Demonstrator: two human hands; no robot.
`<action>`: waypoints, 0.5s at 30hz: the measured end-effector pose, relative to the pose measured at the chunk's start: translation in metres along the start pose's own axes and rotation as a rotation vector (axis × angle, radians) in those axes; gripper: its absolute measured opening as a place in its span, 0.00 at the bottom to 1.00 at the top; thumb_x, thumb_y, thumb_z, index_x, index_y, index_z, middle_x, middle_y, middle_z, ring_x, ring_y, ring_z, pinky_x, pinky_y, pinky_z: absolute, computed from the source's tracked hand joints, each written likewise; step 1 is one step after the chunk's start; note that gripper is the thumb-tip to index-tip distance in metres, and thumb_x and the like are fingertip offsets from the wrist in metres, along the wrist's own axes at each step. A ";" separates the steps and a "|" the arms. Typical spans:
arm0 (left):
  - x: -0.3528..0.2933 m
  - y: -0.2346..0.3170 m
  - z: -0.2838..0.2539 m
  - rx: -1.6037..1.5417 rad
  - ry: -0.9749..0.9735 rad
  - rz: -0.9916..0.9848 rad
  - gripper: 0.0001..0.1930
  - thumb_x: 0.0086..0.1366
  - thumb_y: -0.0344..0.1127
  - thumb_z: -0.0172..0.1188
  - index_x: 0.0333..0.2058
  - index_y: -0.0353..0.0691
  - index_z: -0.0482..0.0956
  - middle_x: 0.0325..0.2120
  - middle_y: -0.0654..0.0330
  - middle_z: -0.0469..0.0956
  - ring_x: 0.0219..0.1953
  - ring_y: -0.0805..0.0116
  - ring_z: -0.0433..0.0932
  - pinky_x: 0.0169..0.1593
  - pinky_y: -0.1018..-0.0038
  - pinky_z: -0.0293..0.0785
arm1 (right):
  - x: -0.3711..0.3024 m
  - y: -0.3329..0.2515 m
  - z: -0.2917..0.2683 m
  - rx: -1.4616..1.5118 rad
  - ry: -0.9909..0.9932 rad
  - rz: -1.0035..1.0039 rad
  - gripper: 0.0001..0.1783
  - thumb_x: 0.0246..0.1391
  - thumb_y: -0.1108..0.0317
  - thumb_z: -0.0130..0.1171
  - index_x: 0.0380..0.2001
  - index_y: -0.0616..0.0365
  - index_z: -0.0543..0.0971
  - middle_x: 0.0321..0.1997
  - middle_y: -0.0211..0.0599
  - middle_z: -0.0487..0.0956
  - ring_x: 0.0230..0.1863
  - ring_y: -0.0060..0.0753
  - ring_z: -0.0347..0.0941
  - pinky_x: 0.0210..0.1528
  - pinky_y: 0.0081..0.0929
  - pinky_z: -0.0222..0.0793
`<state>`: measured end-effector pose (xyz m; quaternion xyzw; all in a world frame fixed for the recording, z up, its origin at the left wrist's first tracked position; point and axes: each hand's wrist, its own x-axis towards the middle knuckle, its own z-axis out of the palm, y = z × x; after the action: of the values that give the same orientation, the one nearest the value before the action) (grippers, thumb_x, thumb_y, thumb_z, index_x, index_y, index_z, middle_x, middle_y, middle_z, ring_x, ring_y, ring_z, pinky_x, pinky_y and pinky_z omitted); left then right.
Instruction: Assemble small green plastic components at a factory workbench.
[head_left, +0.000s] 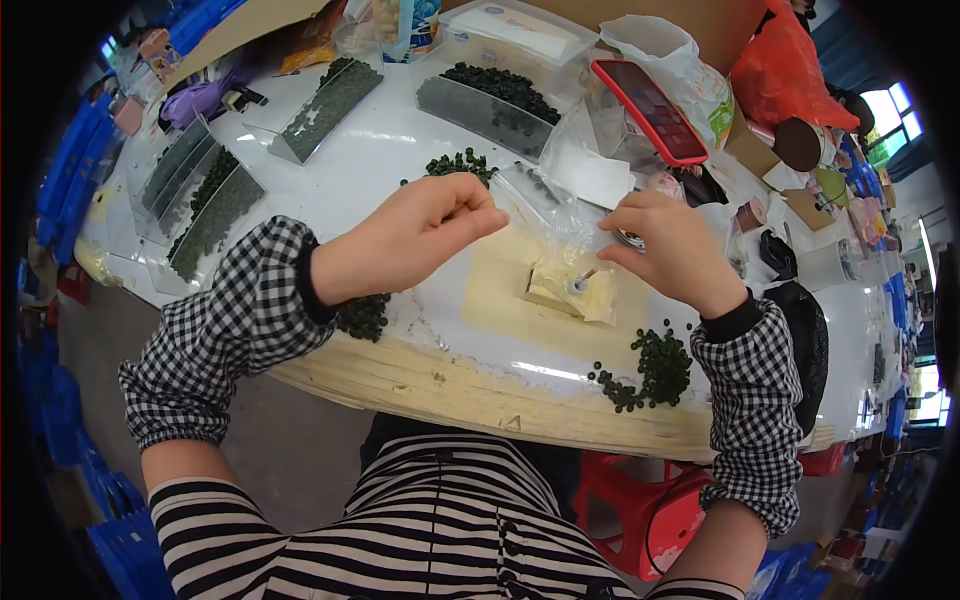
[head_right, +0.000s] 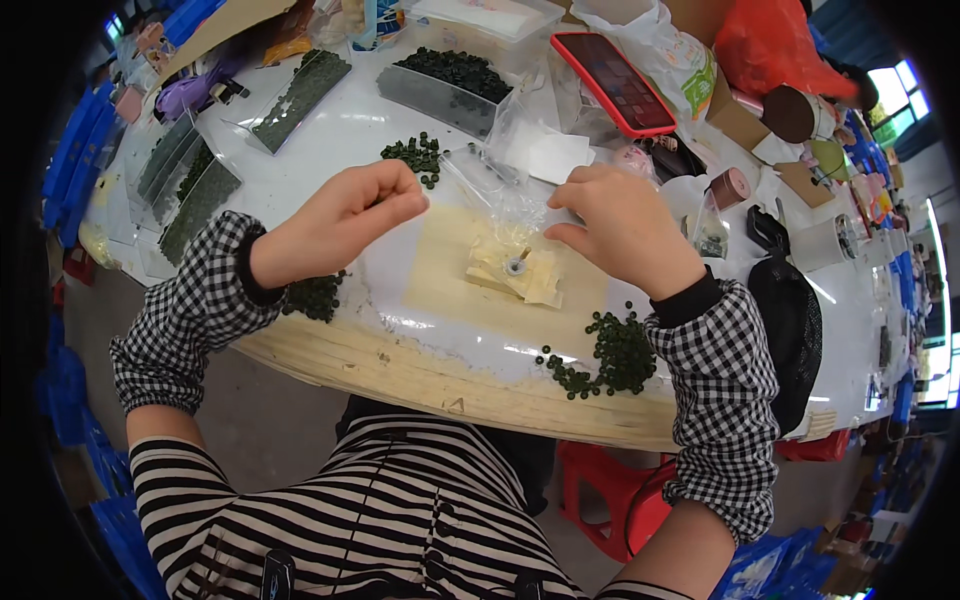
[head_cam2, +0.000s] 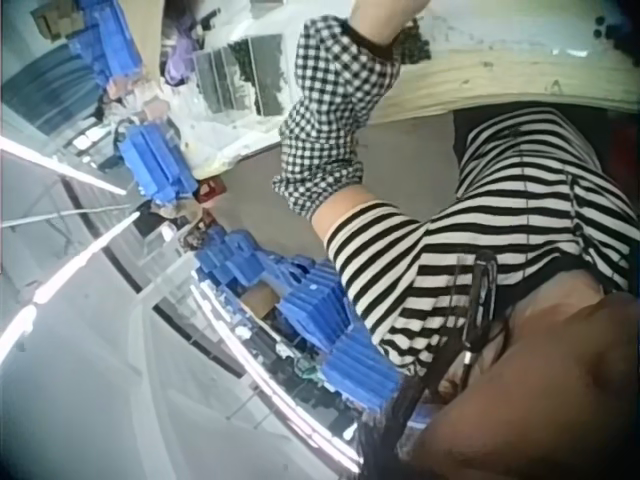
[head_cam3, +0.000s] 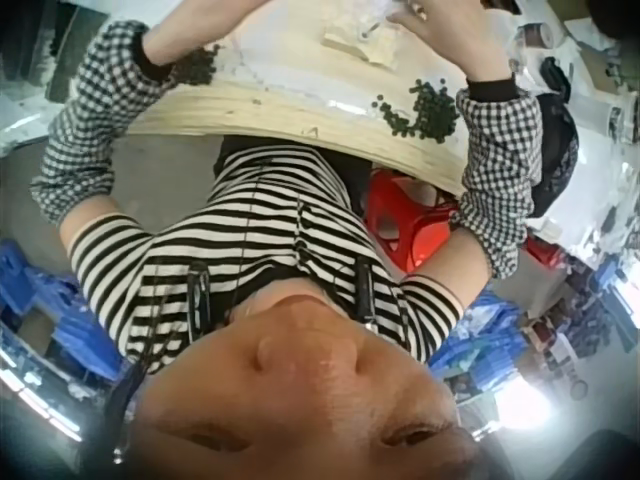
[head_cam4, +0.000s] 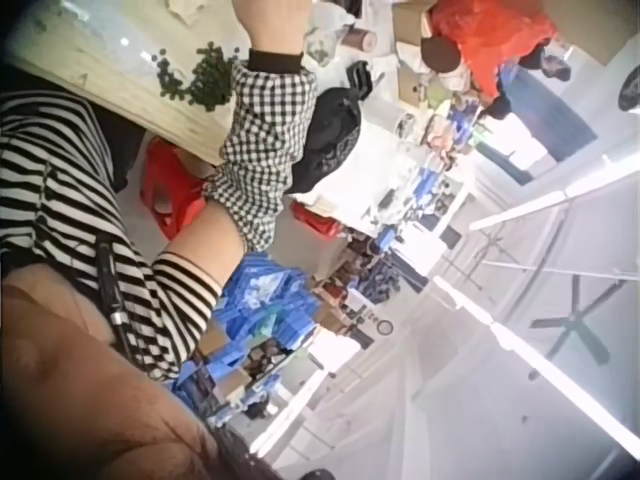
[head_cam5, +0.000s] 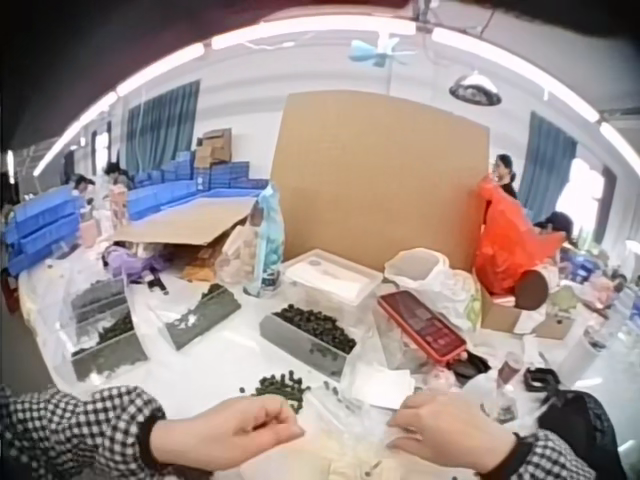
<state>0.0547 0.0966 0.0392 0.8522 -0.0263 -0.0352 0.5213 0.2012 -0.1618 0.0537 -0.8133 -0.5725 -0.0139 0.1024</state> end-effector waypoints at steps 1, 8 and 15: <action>-0.013 0.012 -0.004 -0.387 -0.048 -0.169 0.13 0.74 0.42 0.48 0.32 0.40 0.68 0.22 0.73 0.60 0.23 0.83 0.56 0.26 0.84 0.55 | 0.003 0.003 0.003 -0.002 -0.003 -0.022 0.13 0.45 0.65 0.67 0.34 0.59 0.82 0.32 0.39 0.78 0.38 0.44 0.75 0.40 0.36 0.70; -0.060 0.013 0.007 -0.998 0.158 -0.263 0.09 0.74 0.38 0.46 0.37 0.41 0.68 0.28 0.68 0.68 0.26 0.83 0.60 0.26 0.87 0.58 | 0.014 0.013 0.020 0.031 -0.082 -0.004 0.08 0.46 0.68 0.64 0.28 0.60 0.79 0.32 0.39 0.76 0.35 0.45 0.74 0.37 0.37 0.69; -0.079 0.008 0.022 -1.404 0.133 -0.240 0.11 0.74 0.34 0.44 0.47 0.35 0.71 0.33 0.63 0.72 0.30 0.79 0.65 0.30 0.83 0.63 | 0.004 0.017 0.006 0.120 0.044 0.002 0.05 0.48 0.74 0.59 0.28 0.62 0.75 0.28 0.38 0.72 0.28 0.37 0.72 0.30 0.31 0.68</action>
<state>-0.0262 0.0803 0.0392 0.3128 0.1282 -0.0489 0.9398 0.2181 -0.1629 0.0461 -0.8058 -0.5692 0.0024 0.1636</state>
